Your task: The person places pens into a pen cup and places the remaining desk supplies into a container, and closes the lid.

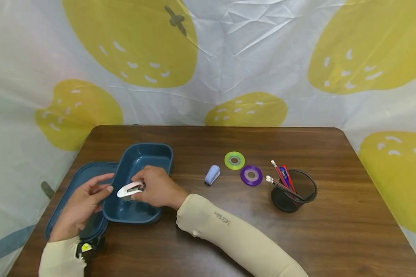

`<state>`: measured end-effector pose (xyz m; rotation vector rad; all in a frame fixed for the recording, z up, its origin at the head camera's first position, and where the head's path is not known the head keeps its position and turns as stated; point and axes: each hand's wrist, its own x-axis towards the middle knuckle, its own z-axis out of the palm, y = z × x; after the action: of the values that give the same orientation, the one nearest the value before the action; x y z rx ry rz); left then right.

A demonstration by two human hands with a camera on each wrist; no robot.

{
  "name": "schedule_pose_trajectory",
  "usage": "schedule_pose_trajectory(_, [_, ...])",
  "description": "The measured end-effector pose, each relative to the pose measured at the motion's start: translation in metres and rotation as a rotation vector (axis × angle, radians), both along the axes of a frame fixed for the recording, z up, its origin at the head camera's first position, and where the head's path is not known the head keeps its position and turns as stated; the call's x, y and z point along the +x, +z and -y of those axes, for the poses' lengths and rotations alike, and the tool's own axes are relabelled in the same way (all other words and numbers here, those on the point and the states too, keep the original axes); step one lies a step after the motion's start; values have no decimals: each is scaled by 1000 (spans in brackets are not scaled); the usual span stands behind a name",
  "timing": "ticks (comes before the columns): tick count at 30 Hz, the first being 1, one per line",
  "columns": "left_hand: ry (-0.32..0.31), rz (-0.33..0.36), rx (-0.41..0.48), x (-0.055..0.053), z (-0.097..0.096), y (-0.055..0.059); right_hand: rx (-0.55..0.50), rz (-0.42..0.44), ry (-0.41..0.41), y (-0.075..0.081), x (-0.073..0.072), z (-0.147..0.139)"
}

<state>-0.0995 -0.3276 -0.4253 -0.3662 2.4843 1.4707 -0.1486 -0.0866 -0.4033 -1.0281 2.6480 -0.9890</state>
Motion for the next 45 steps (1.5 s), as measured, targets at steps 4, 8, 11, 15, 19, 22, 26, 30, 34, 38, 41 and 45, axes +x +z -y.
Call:
schedule_pose_trajectory(4, [-3,-16,14,1,2,0,27,23,13,0,2,7])
schedule_pose_trajectory(8, [-7,-13,16,1,2,0,36,71,15,1,3,9])
schedule_pose_trajectory(11, [-12,-2,4,1,1,0,51,86,28,1,3,10])
schedule_pose_trajectory(15, [-16,0,-1,1,2,-1,80,71,48,1,1,10])
schedule_pose_trajectory(19, [-14,-8,11,1,3,-1,96,58,53,0,0,10])
schedule_pose_trajectory(22, [-11,-9,21,1,3,-1,97,63,54,0,0,10])
schedule_pose_trajectory(26, [-8,-4,27,1,2,0,74,85,50,-1,-1,9])
schedule_pose_trajectory(30, [-8,2,22,0,1,1,55,103,39,-1,-1,8])
schedule_pose_trajectory(34, [-5,9,21,0,1,1,42,85,25,0,-2,7])
schedule_pose_trajectory(38, [-6,22,16,0,1,0,15,66,21,0,-3,4])
schedule_pose_trajectory(41, [-9,23,13,0,2,0,-10,60,20,1,-3,2])
schedule_pose_trajectory(45, [-12,7,25,1,2,1,-39,63,12,3,-4,-2])
